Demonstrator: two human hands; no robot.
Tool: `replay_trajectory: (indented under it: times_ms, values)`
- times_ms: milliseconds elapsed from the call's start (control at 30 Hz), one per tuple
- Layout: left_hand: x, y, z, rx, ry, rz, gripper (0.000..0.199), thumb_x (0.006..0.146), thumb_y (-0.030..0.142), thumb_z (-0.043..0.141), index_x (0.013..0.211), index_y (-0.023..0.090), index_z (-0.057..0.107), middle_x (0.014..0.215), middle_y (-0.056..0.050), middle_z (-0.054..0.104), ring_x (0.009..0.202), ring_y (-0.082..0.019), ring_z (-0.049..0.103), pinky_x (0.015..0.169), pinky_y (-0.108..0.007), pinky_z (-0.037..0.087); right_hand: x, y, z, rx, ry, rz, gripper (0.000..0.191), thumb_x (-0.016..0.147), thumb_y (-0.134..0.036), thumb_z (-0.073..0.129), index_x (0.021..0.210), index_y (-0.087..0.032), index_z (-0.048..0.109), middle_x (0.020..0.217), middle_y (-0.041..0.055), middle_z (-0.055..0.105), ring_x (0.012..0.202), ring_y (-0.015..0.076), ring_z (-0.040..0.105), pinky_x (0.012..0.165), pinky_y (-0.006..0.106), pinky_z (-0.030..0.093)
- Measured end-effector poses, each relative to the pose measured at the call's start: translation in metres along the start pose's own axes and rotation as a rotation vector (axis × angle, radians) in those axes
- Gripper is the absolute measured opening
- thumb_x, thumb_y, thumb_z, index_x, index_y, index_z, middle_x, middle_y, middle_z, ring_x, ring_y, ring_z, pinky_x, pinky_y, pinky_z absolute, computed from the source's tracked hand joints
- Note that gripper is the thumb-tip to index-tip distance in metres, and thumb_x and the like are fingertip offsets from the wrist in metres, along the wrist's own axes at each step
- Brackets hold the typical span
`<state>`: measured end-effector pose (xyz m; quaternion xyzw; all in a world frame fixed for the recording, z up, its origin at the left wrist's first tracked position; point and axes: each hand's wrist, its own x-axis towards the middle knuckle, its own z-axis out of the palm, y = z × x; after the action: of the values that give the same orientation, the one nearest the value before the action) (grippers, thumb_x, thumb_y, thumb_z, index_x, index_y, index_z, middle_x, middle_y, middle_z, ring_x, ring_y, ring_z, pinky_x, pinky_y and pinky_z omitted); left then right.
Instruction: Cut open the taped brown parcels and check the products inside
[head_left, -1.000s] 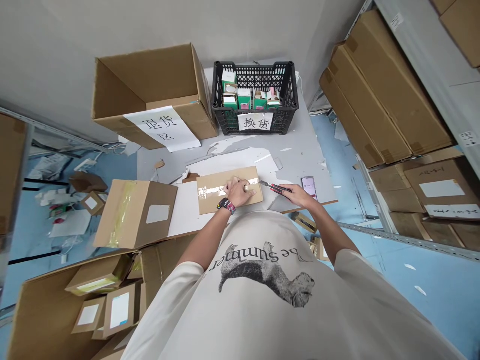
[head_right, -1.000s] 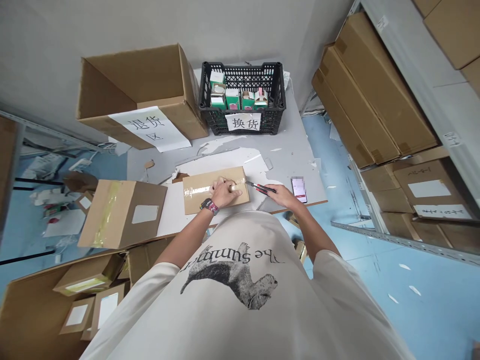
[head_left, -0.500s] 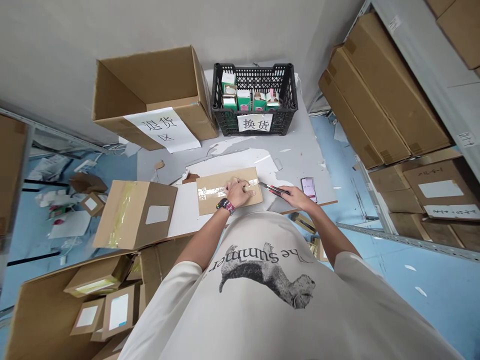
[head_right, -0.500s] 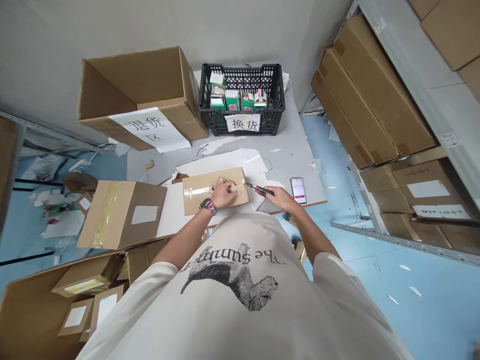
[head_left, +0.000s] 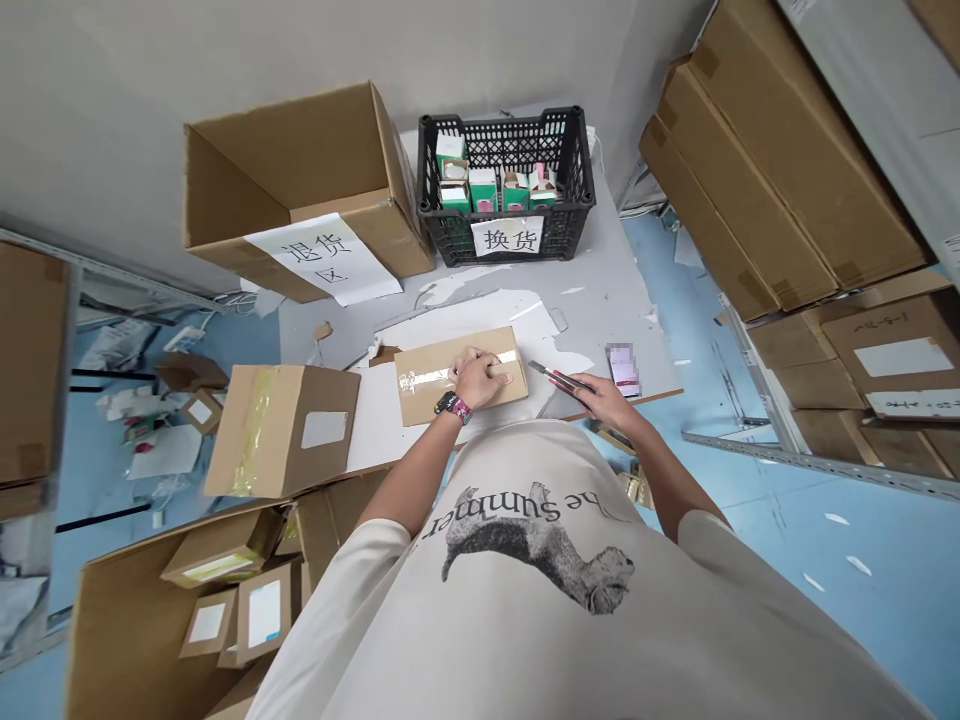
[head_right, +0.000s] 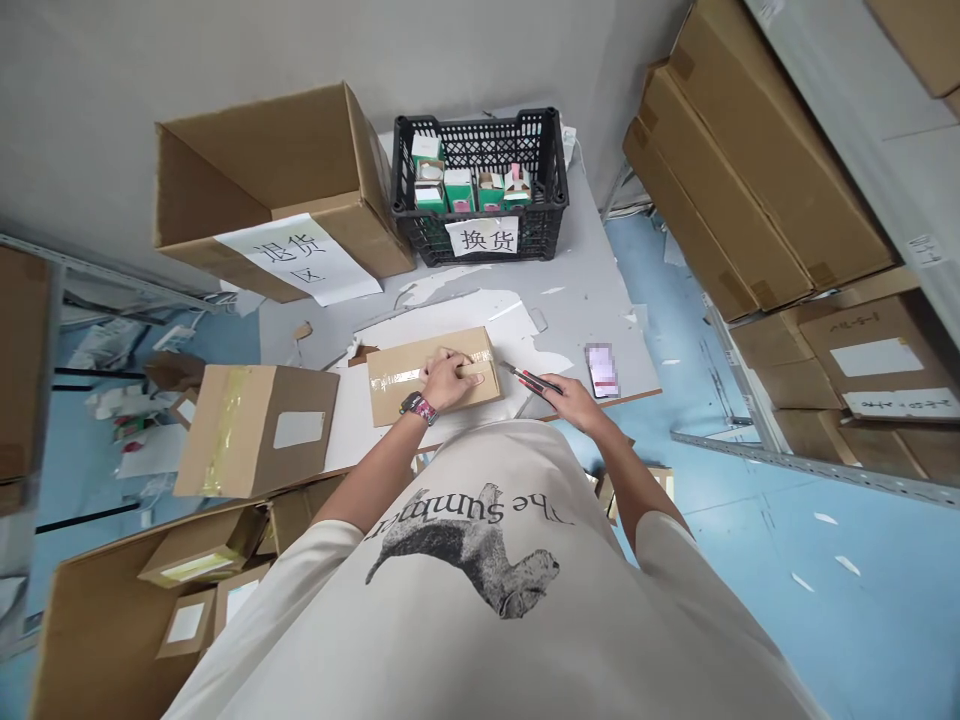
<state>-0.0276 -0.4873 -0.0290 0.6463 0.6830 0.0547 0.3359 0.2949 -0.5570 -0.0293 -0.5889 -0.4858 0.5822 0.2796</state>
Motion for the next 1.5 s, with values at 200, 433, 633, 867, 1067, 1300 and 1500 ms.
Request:
replay_trajectory:
  times_ms: [200, 433, 633, 867, 1067, 1300, 1500]
  values:
    - [-0.006, 0.002, -0.002, 0.077, 0.005, 0.035, 0.047, 0.086, 0.060, 0.091, 0.121, 0.031, 0.077, 0.145, -0.009, 0.067, 0.135, -0.042, 0.056, 0.120, -0.060, 0.035, 0.005, 0.010, 0.001, -0.101, -0.036, -0.010, 0.072, 0.110, -0.068, 0.064, 0.169, -0.027, 0.068, 0.079, 0.0009, 0.075, 0.055, 0.0204, 0.062, 0.061, 0.037, 0.058]
    - [-0.021, -0.008, 0.008, 0.201, 0.046, 0.207, 0.099, 0.062, 0.064, 0.108, 0.143, 0.026, 0.066, 0.158, -0.017, 0.063, 0.140, -0.047, 0.054, 0.130, -0.065, 0.030, 0.022, 0.015, -0.007, -0.517, -0.019, -0.297, 0.054, 0.118, -0.051, 0.052, 0.167, -0.036, 0.071, 0.135, 0.0109, 0.078, 0.119, 0.0330, 0.076, 0.107, 0.049, 0.064]
    - [-0.026, -0.022, 0.018, 0.240, 0.120, 0.331, 0.095, 0.068, 0.054, 0.106, 0.148, 0.022, 0.066, 0.159, -0.023, 0.065, 0.143, -0.051, 0.056, 0.134, -0.073, 0.024, 0.035, 0.010, -0.029, -0.699, -0.109, -0.447, 0.050, 0.116, -0.035, 0.058, 0.164, -0.038, 0.074, 0.131, 0.0100, 0.078, 0.125, 0.0337, 0.074, 0.108, 0.048, 0.061]
    - [-0.028, -0.027, 0.022, 0.234, 0.156, 0.358, 0.092, 0.071, 0.054, 0.102, 0.151, 0.022, 0.068, 0.159, -0.023, 0.067, 0.142, -0.051, 0.059, 0.137, -0.074, 0.022, 0.047, -0.002, -0.043, -0.945, -0.107, -0.522, 0.049, 0.117, -0.029, 0.060, 0.162, -0.039, 0.076, 0.133, 0.0109, 0.079, 0.111, 0.0317, 0.069, 0.099, 0.046, 0.054]
    - [-0.031, -0.027, 0.024, 0.235, 0.169, 0.380, 0.094, 0.072, 0.049, 0.102, 0.154, 0.023, 0.067, 0.169, -0.023, 0.063, 0.154, -0.052, 0.054, 0.139, -0.075, 0.019, 0.044, -0.017, -0.027, -1.134, -0.096, -0.551, 0.049, 0.118, -0.030, 0.060, 0.165, -0.039, 0.074, 0.138, 0.0114, 0.077, 0.111, 0.0316, 0.064, 0.096, 0.043, 0.048]
    - [-0.032, -0.026, 0.022, 0.253, 0.157, 0.386, 0.089, 0.077, 0.054, 0.098, 0.155, 0.024, 0.067, 0.181, -0.021, 0.053, 0.166, -0.052, 0.045, 0.139, -0.076, 0.021, 0.033, -0.017, -0.009, -1.260, -0.017, -0.505, 0.052, 0.120, -0.031, 0.055, 0.169, -0.039, 0.069, 0.140, 0.0129, 0.076, 0.108, 0.0330, 0.061, 0.093, 0.044, 0.045]
    - [-0.033, -0.024, 0.020, 0.259, 0.144, 0.370, 0.088, 0.078, 0.052, 0.099, 0.155, 0.024, 0.066, 0.183, -0.020, 0.052, 0.168, -0.050, 0.045, 0.140, -0.076, 0.021, 0.036, -0.007, -0.019, -1.262, -0.010, -0.525, 0.053, 0.119, -0.028, 0.055, 0.168, -0.038, 0.070, 0.139, 0.0130, 0.076, 0.108, 0.0325, 0.059, 0.094, 0.044, 0.043]
